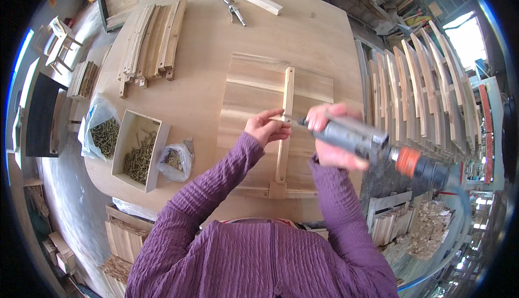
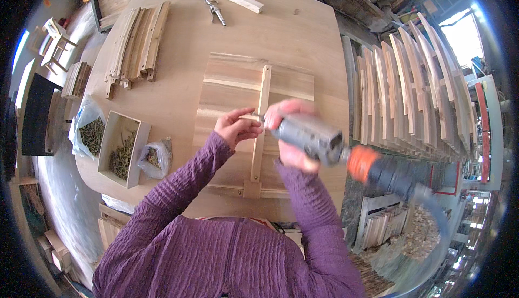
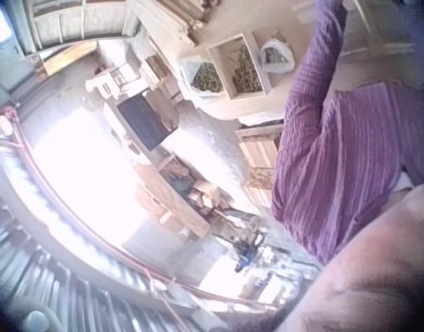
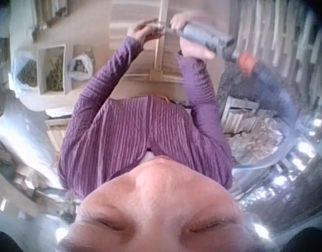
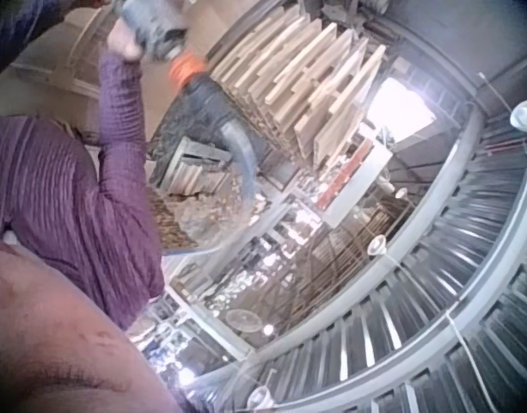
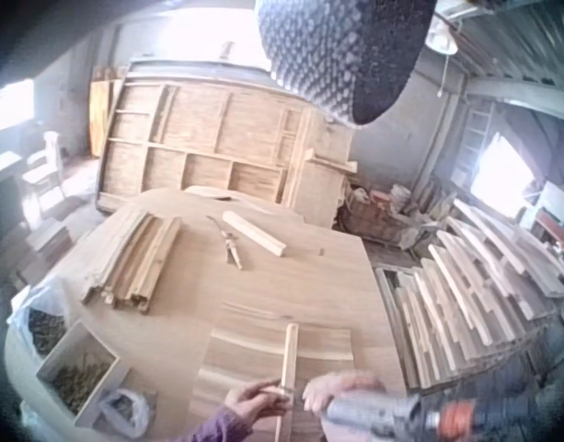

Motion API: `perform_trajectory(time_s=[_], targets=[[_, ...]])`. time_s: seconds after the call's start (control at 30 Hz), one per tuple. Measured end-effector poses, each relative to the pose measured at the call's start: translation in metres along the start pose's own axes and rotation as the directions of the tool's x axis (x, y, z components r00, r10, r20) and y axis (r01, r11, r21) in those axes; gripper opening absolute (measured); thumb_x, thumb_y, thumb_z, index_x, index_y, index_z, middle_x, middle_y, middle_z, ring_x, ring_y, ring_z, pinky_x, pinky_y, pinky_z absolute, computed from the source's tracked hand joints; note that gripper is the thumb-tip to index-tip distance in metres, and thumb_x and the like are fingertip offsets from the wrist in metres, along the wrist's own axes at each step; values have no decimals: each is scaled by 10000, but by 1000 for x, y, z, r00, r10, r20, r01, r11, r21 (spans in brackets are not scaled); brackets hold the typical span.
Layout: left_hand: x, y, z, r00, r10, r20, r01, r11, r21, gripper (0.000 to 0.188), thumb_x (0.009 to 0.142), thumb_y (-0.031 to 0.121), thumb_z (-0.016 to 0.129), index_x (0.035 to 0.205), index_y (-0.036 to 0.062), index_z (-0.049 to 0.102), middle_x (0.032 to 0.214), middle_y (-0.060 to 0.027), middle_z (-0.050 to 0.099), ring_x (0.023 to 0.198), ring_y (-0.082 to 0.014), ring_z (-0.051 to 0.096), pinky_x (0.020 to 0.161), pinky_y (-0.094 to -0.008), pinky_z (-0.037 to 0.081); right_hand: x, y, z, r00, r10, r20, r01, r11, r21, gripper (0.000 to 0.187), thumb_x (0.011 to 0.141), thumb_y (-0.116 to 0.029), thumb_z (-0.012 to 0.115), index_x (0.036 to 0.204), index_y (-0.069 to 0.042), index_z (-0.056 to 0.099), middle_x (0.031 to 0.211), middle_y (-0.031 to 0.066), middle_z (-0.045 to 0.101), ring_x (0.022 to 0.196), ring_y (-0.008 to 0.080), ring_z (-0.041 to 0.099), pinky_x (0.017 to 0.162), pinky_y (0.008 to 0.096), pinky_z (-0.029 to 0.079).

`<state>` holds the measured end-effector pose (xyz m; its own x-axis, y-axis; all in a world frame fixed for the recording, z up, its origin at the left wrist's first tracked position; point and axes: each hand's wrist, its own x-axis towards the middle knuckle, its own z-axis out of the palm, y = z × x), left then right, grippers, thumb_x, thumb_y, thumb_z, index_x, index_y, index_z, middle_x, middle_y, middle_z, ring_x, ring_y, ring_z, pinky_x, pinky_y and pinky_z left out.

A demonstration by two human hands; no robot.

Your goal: The person uses a pneumatic drill to drive screws into wooden slat panels on a workbench. They repeatedly pick up panels, align them, fasten them, and stack the finished units on the floor. The person also retrieves new panels from a nearby stack and places them on the bench for assembly.

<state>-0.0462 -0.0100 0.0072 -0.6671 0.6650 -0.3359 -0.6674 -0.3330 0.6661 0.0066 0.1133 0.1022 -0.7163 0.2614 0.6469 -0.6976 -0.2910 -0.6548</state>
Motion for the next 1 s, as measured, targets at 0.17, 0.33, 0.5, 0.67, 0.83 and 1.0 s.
perform_trajectory(time_s=[0.17, 0.33, 0.5, 0.67, 0.83, 1.0], targets=[[69, 29, 1, 979, -92, 182, 88, 996, 29, 529, 829, 18, 434, 1319, 188, 326, 547, -44, 500, 411, -119, 465, 386, -250, 391, 74, 30, -26, 990, 67, -127, -94, 970, -223, 846, 595, -778, 481, 940, -6, 485, 638, 92, 525, 586, 196, 509, 556, 314, 408], [118, 40, 8, 966, -103, 239, 99, 995, 29, 591, 814, 5, 432, 1334, 254, 304, 451, 19, 375, 321, -81, 304, 328, -225, 245, 122, 57, -52, 988, -9, -154, -24, 977, -213, 652, 700, -594, 540, 911, 20, 486, 597, 94, 514, 529, 182, 518, 519, 278, 412], [136, 32, 4, 978, -138, 155, 124, 988, 96, 613, 801, 19, 457, 1345, 238, 279, 463, 7, 401, 334, -86, 346, 330, -227, 264, 127, 79, -69, 981, 59, -187, -106, 961, -254, 636, 713, -590, 540, 896, 17, 495, 594, 87, 519, 524, 164, 520, 504, 267, 406], [134, -1, -13, 986, 118, -120, -80, 954, 288, 588, 782, 14, 477, 1325, 151, 299, 548, -33, 496, 406, -105, 457, 357, -246, 347, 118, 112, -78, 982, 57, -183, -103, 962, -254, 590, 721, -562, 584, 853, 8, 517, 604, 56, 522, 518, 135, 527, 469, 252, 411], [73, -27, -17, 976, 189, 111, -220, 841, 494, 492, 777, -2, 472, 1254, 36, 359, 578, -37, 519, 486, -109, 509, 453, -237, 424, 118, 116, -70, 984, 88, -153, -139, 920, -365, 619, 732, -606, 533, 873, -3, 506, 575, 65, 499, 514, 159, 521, 494, 270, 421], [-28, -33, -12, 935, 195, 296, -349, 366, 862, 349, 771, 121, 521, 1119, 94, 513, 542, -76, 501, 464, -185, 509, 473, -306, 427, 120, 114, -75, 977, 81, -196, -141, 940, -312, 545, 749, -524, 580, 865, 4, 517, 592, 51, 506, 500, 133, 511, 475, 254, 408]])
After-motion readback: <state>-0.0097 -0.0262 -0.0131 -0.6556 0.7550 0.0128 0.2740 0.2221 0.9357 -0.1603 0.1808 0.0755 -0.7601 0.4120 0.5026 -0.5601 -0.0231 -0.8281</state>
